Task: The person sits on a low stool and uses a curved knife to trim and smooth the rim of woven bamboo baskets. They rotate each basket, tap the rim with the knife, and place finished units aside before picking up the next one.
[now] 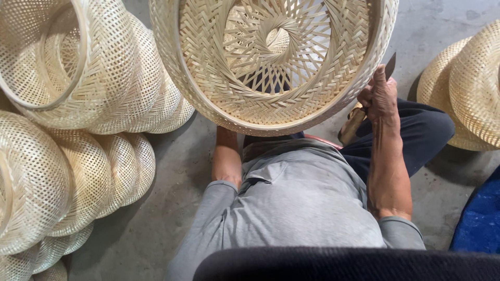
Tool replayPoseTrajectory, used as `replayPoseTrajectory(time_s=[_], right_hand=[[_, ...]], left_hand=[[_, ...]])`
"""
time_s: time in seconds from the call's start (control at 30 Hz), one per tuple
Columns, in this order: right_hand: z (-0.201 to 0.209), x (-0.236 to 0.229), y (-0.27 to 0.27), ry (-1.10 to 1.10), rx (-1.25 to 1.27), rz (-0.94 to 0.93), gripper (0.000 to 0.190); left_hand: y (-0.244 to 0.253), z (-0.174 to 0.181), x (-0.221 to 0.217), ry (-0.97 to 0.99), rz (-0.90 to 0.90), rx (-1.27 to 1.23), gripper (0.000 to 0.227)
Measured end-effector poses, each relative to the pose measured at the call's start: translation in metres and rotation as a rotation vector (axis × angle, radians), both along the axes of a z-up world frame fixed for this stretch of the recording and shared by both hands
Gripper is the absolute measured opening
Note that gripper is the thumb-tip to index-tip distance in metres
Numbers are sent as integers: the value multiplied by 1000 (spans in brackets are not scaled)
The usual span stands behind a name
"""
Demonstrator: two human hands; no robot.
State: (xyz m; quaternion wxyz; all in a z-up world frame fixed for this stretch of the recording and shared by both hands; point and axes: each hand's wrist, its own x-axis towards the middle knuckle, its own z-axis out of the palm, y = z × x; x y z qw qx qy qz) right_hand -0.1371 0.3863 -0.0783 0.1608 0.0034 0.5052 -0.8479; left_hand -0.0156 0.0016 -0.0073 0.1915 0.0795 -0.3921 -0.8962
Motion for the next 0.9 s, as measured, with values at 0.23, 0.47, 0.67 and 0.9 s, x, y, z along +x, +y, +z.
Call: replayPoseTrajectory(time_s=[0.23, 0.47, 0.67, 0.9], right_hand=[[-4, 2, 3, -26, -35, -3, 52], [-38, 1, 4, -164, -22, 41, 50], [-13, 8, -18, 436, 538, -323, 31], [97, 49, -100, 1048, 1073, 161, 71]], left_hand=[[0, 2, 2, 6, 14, -3, 53], [-2, 5, -4, 20, 6, -5, 54], [-12, 8, -7, 34, 20, -12, 54], [-8, 5, -7, 23, 14, -2, 55]])
